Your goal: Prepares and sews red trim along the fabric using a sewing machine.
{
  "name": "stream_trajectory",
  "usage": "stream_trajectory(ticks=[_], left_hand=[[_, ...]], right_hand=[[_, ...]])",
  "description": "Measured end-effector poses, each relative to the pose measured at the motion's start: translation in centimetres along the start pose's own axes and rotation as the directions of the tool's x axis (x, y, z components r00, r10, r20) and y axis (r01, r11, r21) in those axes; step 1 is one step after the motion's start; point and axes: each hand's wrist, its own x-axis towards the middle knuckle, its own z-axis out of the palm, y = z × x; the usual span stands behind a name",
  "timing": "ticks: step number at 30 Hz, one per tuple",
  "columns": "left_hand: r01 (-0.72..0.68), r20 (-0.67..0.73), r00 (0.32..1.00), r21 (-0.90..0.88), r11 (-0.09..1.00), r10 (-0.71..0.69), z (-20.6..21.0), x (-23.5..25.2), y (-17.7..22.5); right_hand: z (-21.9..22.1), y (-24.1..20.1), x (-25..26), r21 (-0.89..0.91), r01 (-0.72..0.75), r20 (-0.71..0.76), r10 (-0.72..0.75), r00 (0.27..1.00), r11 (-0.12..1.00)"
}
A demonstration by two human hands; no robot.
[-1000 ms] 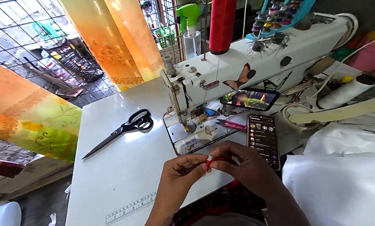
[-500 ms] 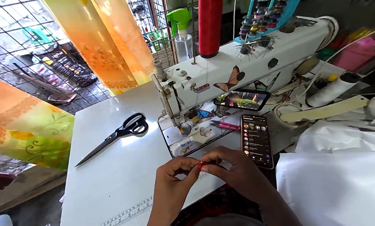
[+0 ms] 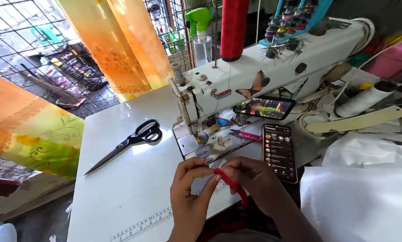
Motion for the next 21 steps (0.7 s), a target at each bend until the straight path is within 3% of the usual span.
stream_trajectory(ticks=[4, 11, 15, 21], left_hand=[[-0.025, 0.065, 0.998, -0.024, 0.999, 0.026, -0.6, 0.4, 0.0], [-0.244, 0.194, 0.957, 0.127, 0.961, 0.217, -1.3, 1.0, 0.4], [-0.333, 0.243, 0.927, 0.193, 0.923, 0.284, -1.4, 1.0, 0.3], [-0.204, 0.119, 0.974, 0.078, 0.976, 0.194, -0.8, 0.2, 0.4]], right_hand=[[-0.2, -0.7, -0.1, 0.05, -0.022, 0.063, 0.019, 0.998, 0.999], [-0.6, -1.6, -0.4, 0.088, -0.083, 0.177, 0.067, 0.982, 0.993], [-0.4, -1.8, -0.5, 0.023, -0.036, 0.182, 0.032, 0.983, 0.999], [-0.1, -1.8, -0.7, -0.038, 0.017, 0.129, -0.012, 0.992, 0.999]])
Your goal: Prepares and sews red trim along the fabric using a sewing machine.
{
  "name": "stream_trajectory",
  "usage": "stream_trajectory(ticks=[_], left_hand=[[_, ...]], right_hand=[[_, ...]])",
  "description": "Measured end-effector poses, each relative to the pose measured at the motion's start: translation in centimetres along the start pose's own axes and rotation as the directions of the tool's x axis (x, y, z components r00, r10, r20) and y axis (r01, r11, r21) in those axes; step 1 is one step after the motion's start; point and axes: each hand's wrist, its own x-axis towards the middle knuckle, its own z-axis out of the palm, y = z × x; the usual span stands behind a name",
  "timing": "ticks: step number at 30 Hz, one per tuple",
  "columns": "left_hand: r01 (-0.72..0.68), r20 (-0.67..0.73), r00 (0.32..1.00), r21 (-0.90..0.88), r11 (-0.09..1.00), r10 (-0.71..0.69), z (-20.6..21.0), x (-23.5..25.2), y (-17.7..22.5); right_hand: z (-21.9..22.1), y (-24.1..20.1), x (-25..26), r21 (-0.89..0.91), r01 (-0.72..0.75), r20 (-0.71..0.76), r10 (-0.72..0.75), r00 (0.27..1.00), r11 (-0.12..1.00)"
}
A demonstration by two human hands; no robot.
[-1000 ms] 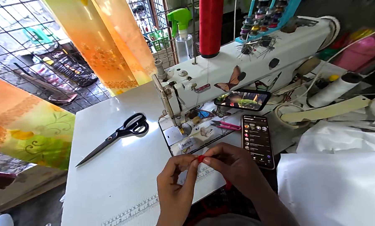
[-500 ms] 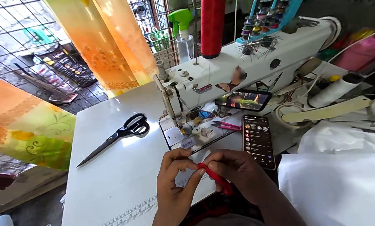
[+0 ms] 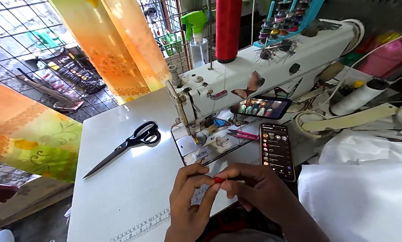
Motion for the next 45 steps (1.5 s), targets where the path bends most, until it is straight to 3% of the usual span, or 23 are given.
stream_trajectory(ticks=[6, 10, 16, 22, 25, 29, 38, 41, 45], left_hand=[[0.017, -0.09, 0.996, 0.008, 1.0, -0.017, 0.2, -0.2, 0.3], [0.039, -0.036, 0.999, -0.051, 0.998, -0.041, -0.2, -0.1, 0.0], [-0.025, -0.04, 0.999, 0.072, 0.997, 0.028, -0.1, -0.1, -0.3], [0.001, -0.06, 0.998, 0.056, 0.998, 0.002, 0.4, -0.3, -0.4], [-0.003, -0.039, 0.999, 0.052, 0.999, 0.005, 0.4, -0.5, -0.8], [0.088, 0.008, 0.996, -0.101, 0.991, -0.088, 0.1, -0.4, -0.7], [0.153, -0.044, 0.985, -0.21, 0.966, -0.166, 0.9, -0.5, -0.5], [0.181, -0.09, 0.974, -0.229, 0.957, -0.206, 0.9, -0.7, -0.2], [0.139, -0.079, 0.984, -0.213, 0.967, -0.159, 0.6, -0.6, 0.0]], right_hand=[[0.8, -0.4, -0.3, -0.033, 0.029, -0.018, -0.03, 0.999, 0.999], [0.5, -0.7, -0.5, -0.031, 0.025, 0.015, -0.025, 1.0, 0.999], [0.6, -0.5, -0.5, -0.082, 0.004, -0.033, -0.007, 0.999, 0.997], [1.1, -0.1, -0.2, -0.174, 0.038, -0.09, -0.054, 0.994, 0.984], [1.2, 0.0, -0.1, -0.112, 0.011, -0.078, -0.019, 0.997, 0.994], [0.6, 0.4, 0.4, 0.096, -0.027, -0.016, 0.028, 0.999, 0.995], [1.8, 2.1, 0.6, -0.155, 0.259, -0.156, -0.282, 0.947, 0.953], [1.7, 2.4, 0.7, -0.326, 0.338, -0.128, -0.395, 0.91, 0.883], [0.7, 2.3, 0.8, -0.295, 0.361, -0.005, -0.38, 0.925, 0.884]])
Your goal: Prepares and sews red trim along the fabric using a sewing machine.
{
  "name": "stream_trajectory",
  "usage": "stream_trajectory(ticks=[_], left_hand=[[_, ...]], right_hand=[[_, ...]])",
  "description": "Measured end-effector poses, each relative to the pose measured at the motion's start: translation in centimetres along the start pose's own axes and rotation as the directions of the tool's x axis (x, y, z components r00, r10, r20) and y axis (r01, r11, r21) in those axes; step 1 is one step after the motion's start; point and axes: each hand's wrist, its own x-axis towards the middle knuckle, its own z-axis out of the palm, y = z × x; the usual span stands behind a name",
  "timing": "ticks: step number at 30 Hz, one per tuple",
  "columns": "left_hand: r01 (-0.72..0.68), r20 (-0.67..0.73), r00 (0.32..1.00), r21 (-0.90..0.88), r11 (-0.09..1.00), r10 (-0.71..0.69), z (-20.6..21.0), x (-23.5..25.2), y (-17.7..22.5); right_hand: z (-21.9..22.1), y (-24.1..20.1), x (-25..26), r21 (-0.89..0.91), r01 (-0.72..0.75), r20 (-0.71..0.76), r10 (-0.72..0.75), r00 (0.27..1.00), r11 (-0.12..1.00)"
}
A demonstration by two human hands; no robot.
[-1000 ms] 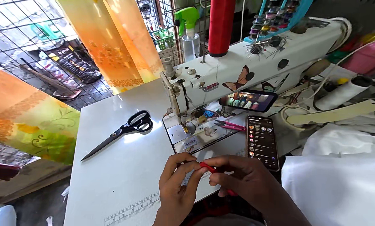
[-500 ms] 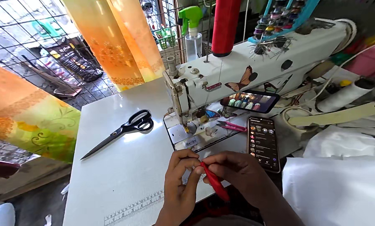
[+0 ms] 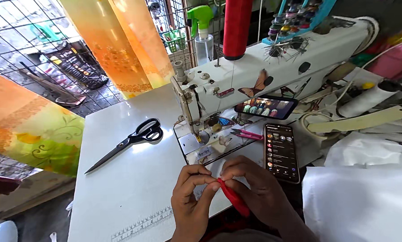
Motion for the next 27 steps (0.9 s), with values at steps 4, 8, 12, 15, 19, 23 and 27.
stream_trajectory(ticks=[4, 8, 12, 15, 19, 23, 27], left_hand=[[0.022, 0.07, 0.997, -0.047, 0.999, -0.018, -0.1, 0.1, 0.1], [0.076, 0.017, 0.997, -0.087, 0.993, -0.074, 0.2, 0.1, 0.3], [0.075, -0.015, 0.997, -0.054, 0.996, -0.076, 0.2, -0.1, 0.2], [0.08, 0.025, 0.997, -0.099, 0.992, -0.078, 0.0, -0.3, 0.0], [0.112, 0.05, 0.993, -0.174, 0.978, -0.105, -0.1, -0.1, 0.3], [0.102, 0.063, 0.994, -0.203, 0.974, -0.091, -0.1, -0.1, 0.4], [0.025, 0.046, 0.999, -0.138, 0.99, -0.019, 0.1, 0.0, 0.7]], right_hand=[[-1.0, 0.6, 0.3, 0.211, -0.059, 0.202, 0.016, 0.979, 0.976], [-0.9, 1.0, 0.2, 0.289, -0.129, 0.242, 0.058, 0.969, 0.949], [-0.5, 0.6, 0.3, 0.167, -0.097, 0.178, 0.067, 0.982, 0.981], [-0.4, 0.2, 0.4, 0.143, -0.095, 0.157, 0.072, 0.985, 0.985], [-0.4, -0.1, 0.3, 0.103, -0.08, 0.142, 0.065, 0.988, 0.991], [-0.6, -0.5, 0.4, 0.124, -0.095, 0.101, 0.083, 0.991, 0.988], [-0.7, -0.8, 0.4, 0.143, -0.111, 0.081, 0.1, 0.992, 0.984]])
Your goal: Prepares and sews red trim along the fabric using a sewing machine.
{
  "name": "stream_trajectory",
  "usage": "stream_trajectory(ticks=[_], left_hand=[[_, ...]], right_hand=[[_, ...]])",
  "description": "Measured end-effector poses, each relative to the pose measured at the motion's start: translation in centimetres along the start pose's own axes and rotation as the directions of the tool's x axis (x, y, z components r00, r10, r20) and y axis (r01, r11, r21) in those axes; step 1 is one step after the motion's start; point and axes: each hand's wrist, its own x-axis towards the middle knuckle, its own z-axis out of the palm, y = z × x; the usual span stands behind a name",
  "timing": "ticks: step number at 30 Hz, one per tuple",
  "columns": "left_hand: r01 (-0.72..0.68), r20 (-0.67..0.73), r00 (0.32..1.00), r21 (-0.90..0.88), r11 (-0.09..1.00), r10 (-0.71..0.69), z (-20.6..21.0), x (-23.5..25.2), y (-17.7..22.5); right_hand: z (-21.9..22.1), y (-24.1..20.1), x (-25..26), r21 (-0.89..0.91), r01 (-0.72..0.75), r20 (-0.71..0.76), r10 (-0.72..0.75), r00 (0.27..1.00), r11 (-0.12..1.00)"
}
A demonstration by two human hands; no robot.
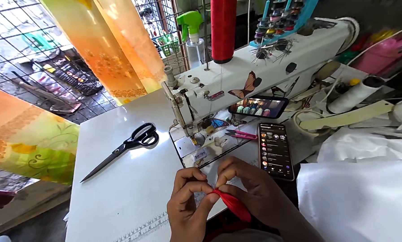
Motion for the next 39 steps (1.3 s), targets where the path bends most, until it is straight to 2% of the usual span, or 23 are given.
stream_trajectory(ticks=[3, 7, 12, 14, 19, 21, 26, 29, 32, 36, 39], left_hand=[[-0.041, 0.011, 0.999, 0.061, 0.997, 0.04, 0.0, 0.3, 0.2], [-0.096, -0.017, 0.995, 0.182, 0.979, 0.101, 0.2, 0.3, -0.4], [-0.161, -0.021, 0.984, 0.336, 0.928, 0.178, -0.4, 0.4, -0.9], [-0.155, 0.018, 0.988, 0.28, 0.947, 0.156, -0.6, 0.4, -0.8], [-0.009, 0.034, 0.999, 0.007, 1.0, 0.009, -0.7, 0.1, -0.4], [-0.023, 0.045, 0.999, 0.0, 1.0, 0.023, -0.8, 0.2, -0.3], [-0.229, 0.098, 0.973, 0.287, 0.93, 0.209, -1.4, 0.7, -0.1], [-0.336, 0.188, 0.941, 0.428, 0.839, 0.281, -1.9, 1.1, 0.2], [-0.39, 0.267, 0.918, 0.473, 0.79, 0.293, -2.3, 1.3, 0.0], [-0.374, 0.277, 0.922, 0.457, 0.807, 0.27, -2.3, 1.2, -0.5], [-0.217, 0.102, 0.976, 0.339, 0.915, 0.193, -1.5, 0.6, -0.6]], right_hand=[[-0.1, 0.0, 0.0, 0.084, -0.05, 0.008, 0.05, 0.999, 0.995], [0.7, -0.8, -0.1, 0.177, -0.161, -0.076, 0.176, 0.981, 0.971], [1.0, -1.8, -0.5, 0.017, -0.158, -0.043, 0.158, 0.986, 0.987], [1.0, -2.0, -0.5, -0.005, -0.193, -0.053, 0.193, 0.98, 0.981], [0.9, -1.7, -0.4, 0.038, -0.215, -0.045, 0.217, 0.975, 0.976], [0.8, -1.8, -0.5, 0.057, -0.233, -0.019, 0.235, 0.972, 0.971], [0.1, -1.3, -0.5, -0.041, -0.176, 0.048, 0.178, 0.983, 0.983], [0.1, -1.5, -0.5, -0.078, -0.184, 0.008, 0.185, 0.983, 0.98], [0.2, -1.4, -0.4, -0.077, -0.21, -0.046, 0.207, 0.977, 0.975], [0.2, -0.5, -0.4, -0.013, -0.196, -0.088, 0.194, 0.977, 0.981], [0.4, 0.3, -0.4, 0.079, -0.179, -0.11, 0.187, 0.976, 0.981]])
